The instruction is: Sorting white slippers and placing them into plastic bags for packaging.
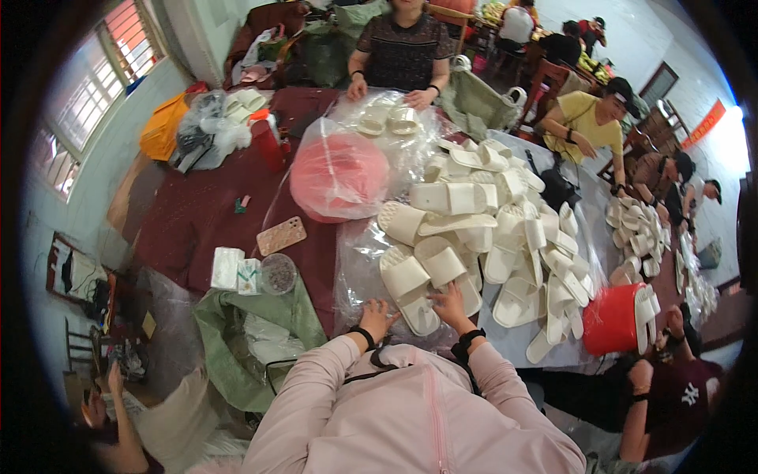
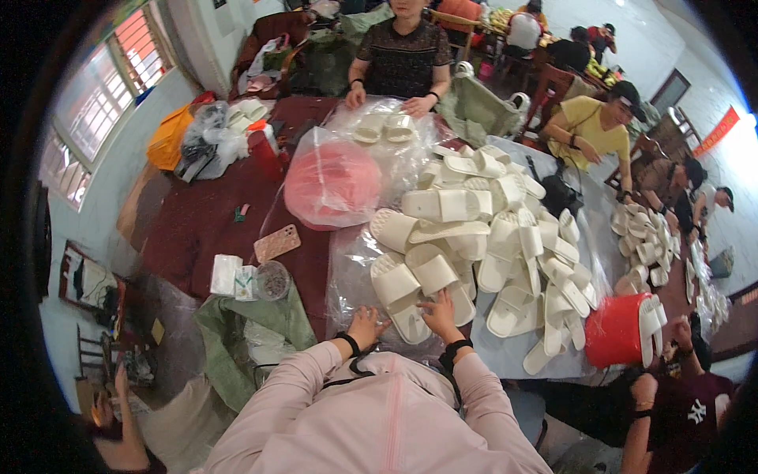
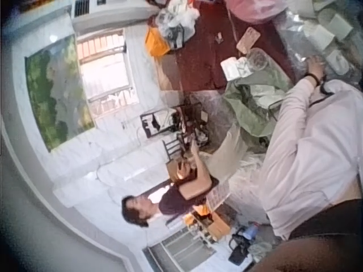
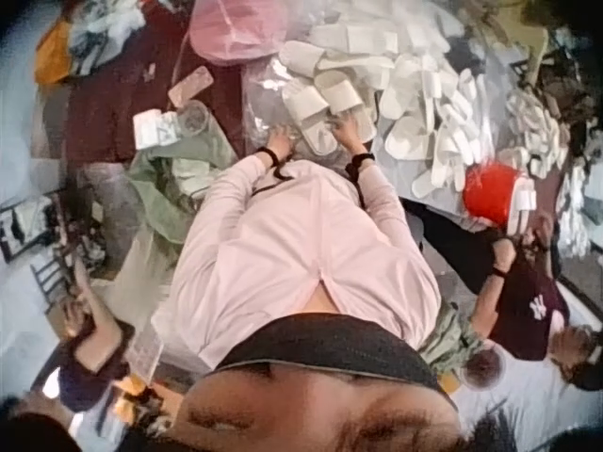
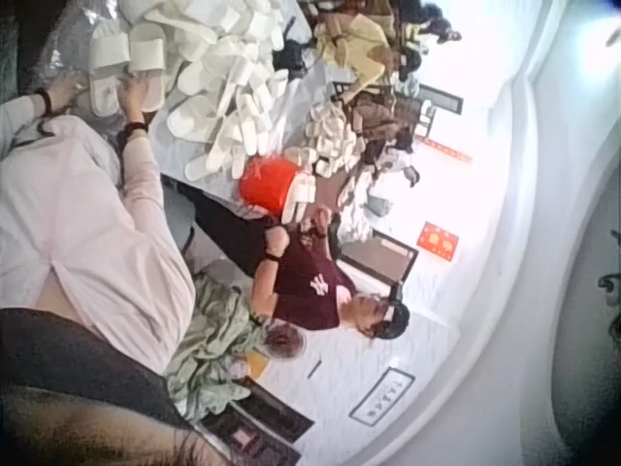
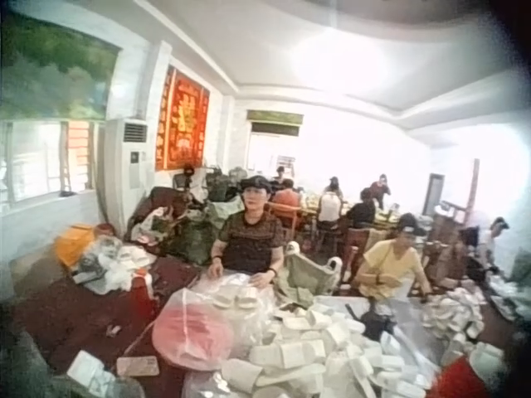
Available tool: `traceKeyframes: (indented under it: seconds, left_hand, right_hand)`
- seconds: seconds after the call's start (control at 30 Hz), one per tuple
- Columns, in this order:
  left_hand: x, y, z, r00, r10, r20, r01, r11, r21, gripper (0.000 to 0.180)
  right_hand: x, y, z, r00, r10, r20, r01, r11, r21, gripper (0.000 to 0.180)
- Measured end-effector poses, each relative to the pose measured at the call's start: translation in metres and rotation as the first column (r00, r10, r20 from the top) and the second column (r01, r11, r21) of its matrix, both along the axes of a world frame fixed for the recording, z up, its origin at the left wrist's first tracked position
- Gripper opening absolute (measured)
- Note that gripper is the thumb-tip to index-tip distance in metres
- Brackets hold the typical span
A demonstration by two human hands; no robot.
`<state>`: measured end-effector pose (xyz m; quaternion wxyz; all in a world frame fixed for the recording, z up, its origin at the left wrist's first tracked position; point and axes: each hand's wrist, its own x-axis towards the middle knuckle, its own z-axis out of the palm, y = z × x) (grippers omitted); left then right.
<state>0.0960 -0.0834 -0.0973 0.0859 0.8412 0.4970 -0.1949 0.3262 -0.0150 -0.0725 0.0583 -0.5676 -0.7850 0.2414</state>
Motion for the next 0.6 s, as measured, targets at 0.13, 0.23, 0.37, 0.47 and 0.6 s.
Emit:
traceKeyframes:
  seconds: [0.13, 0.23, 0.37, 0.47, 0.6]
  left_hand:
    - [-0.001, 0.001, 0.004, 1.0, 0.001, 0.03, -0.001, 1.0, -0.012, 0.063]
    - [-0.002, 0.003, 0.017, 0.998, 0.011, 0.063, -0.008, 0.999, -0.045, 0.064]
    - [-0.01, -0.001, 0.011, 0.991, 0.051, 0.123, -0.046, 0.998, -0.042, 0.044]
    - [-0.01, 0.002, 0.029, 0.989, 0.053, 0.14, -0.042, 0.996, -0.08, 0.054]
    - [-0.011, 0.0, 0.021, 0.986, 0.057, 0.16, -0.043, 0.995, -0.092, 0.061]
  right_hand:
    - [-0.021, 0.005, 0.007, 0.998, 0.053, 0.045, -0.047, 0.991, -0.123, 0.052]
    - [-0.025, 0.013, -0.001, 0.998, 0.034, 0.056, -0.023, 0.982, -0.189, 0.061]
    - [-0.035, 0.024, -0.001, 0.997, 0.057, 0.054, -0.048, 0.987, -0.152, 0.069]
    - [-0.029, 0.026, -0.01, 0.982, 0.018, -0.189, -0.046, 0.988, -0.146, 0.067]
    - [-0.032, 0.016, 0.003, 0.922, -0.095, -0.376, 0.021, 0.981, -0.195, 0.07]
